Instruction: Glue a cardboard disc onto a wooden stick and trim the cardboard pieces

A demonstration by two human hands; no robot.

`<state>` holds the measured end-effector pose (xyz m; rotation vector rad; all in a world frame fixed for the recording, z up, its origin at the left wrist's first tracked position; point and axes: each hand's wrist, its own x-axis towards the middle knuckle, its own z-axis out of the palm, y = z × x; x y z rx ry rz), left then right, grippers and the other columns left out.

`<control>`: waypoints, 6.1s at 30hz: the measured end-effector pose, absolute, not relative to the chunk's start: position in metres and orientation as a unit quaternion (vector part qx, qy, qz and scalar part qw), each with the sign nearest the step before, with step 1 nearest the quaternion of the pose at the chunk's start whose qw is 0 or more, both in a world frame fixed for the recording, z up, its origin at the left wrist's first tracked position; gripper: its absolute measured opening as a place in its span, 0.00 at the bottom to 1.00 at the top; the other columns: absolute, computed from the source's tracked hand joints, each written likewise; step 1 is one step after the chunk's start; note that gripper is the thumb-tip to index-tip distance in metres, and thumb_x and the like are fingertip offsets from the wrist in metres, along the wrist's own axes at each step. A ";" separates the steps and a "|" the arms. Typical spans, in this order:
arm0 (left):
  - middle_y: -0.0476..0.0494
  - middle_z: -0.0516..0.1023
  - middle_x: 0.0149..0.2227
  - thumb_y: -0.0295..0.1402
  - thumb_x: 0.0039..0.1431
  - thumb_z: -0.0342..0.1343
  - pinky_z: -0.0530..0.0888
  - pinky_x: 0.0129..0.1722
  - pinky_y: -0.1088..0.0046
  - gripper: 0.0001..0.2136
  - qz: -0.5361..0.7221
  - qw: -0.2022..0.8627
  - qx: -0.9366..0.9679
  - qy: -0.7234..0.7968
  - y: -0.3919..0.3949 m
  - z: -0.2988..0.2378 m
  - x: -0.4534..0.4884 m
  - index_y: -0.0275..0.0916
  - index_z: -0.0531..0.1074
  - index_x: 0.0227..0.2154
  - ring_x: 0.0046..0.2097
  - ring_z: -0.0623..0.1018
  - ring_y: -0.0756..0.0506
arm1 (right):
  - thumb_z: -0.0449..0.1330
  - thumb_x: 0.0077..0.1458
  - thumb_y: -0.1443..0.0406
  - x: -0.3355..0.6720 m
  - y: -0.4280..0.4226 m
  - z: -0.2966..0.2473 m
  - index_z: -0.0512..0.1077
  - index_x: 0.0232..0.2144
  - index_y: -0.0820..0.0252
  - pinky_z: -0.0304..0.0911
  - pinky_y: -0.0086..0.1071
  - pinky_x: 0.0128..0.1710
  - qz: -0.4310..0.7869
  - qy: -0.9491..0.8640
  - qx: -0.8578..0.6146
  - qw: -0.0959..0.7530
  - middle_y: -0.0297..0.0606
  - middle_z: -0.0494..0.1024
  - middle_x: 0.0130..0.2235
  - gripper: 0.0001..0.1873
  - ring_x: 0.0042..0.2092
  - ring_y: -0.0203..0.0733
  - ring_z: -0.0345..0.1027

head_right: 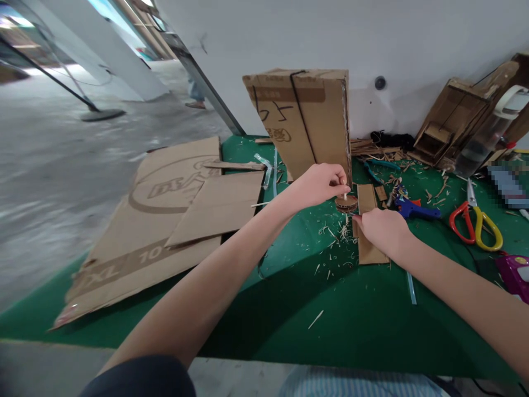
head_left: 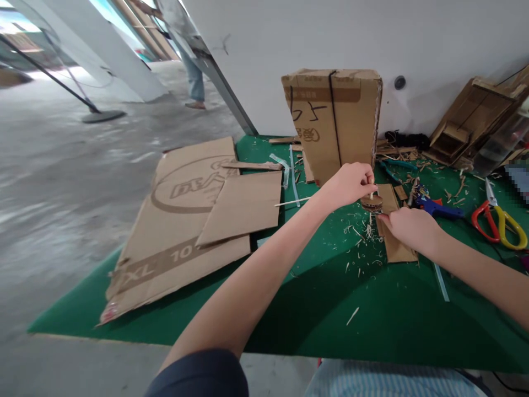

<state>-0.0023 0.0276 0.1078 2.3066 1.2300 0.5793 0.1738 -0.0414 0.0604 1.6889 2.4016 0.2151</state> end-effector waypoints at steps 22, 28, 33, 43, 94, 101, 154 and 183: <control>0.45 0.77 0.27 0.33 0.53 0.55 0.64 0.30 0.71 0.05 0.198 0.218 0.847 0.443 0.022 0.113 -0.001 0.36 0.70 0.27 0.28 0.71 0.50 | 0.38 0.67 0.57 0.161 -0.041 0.078 0.76 0.41 0.68 0.66 0.38 0.30 -0.047 0.803 0.558 0.207 0.55 0.79 0.38 0.29 0.39 0.54 0.76; 0.45 0.76 0.26 0.32 0.53 0.55 0.63 0.29 0.72 0.04 0.196 0.225 0.846 0.441 0.023 0.113 -0.001 0.35 0.70 0.28 0.27 0.71 0.51 | 0.40 0.66 0.56 0.171 -0.037 0.096 0.78 0.39 0.67 0.66 0.42 0.32 -0.047 0.805 0.538 0.244 0.56 0.79 0.36 0.29 0.39 0.56 0.75; 0.45 0.77 0.27 0.31 0.53 0.56 0.64 0.29 0.72 0.04 0.200 0.227 0.842 0.447 0.024 0.111 0.000 0.35 0.70 0.28 0.28 0.72 0.50 | 0.40 0.67 0.55 0.173 -0.038 0.100 0.78 0.35 0.67 0.64 0.39 0.29 0.020 0.822 0.527 0.213 0.55 0.79 0.33 0.31 0.35 0.55 0.76; 0.44 0.78 0.28 0.30 0.54 0.54 0.64 0.31 0.71 0.03 0.194 0.227 0.841 0.451 0.024 0.112 0.001 0.36 0.69 0.29 0.27 0.72 0.50 | 0.39 0.67 0.56 0.168 -0.041 0.070 0.77 0.31 0.66 0.60 0.33 0.27 0.063 0.812 0.572 0.101 0.52 0.79 0.31 0.31 0.33 0.50 0.76; 0.43 0.77 0.29 0.33 0.53 0.55 0.64 0.31 0.70 0.05 0.191 0.223 0.843 0.450 0.023 0.112 -0.001 0.37 0.69 0.29 0.30 0.73 0.49 | 0.38 0.67 0.56 0.169 -0.050 0.064 0.77 0.31 0.67 0.58 0.32 0.25 0.069 0.811 0.573 0.094 0.52 0.79 0.30 0.32 0.32 0.48 0.76; 0.44 0.77 0.29 0.33 0.53 0.55 0.64 0.31 0.70 0.04 0.190 0.216 0.850 0.441 0.022 0.112 -0.001 0.37 0.69 0.28 0.29 0.73 0.49 | 0.40 0.67 0.56 0.169 -0.053 0.062 0.77 0.32 0.66 0.60 0.32 0.26 0.049 0.818 0.560 0.124 0.52 0.79 0.31 0.30 0.33 0.49 0.76; 0.43 0.76 0.29 0.34 0.53 0.56 0.64 0.31 0.71 0.06 0.186 0.201 0.851 0.448 0.021 0.112 -0.001 0.36 0.70 0.28 0.30 0.72 0.50 | 0.40 0.67 0.54 0.165 -0.050 0.067 0.77 0.34 0.66 0.58 0.32 0.23 0.023 0.799 0.582 0.150 0.51 0.79 0.32 0.30 0.31 0.49 0.75; 0.43 0.79 0.29 0.31 0.52 0.55 0.66 0.31 0.70 0.04 0.195 0.237 0.834 0.459 0.025 0.110 0.000 0.35 0.71 0.30 0.29 0.75 0.48 | 0.34 0.66 0.52 0.169 -0.048 0.044 0.76 0.28 0.65 0.52 0.30 0.25 0.106 0.773 0.625 0.020 0.50 0.78 0.27 0.37 0.28 0.45 0.73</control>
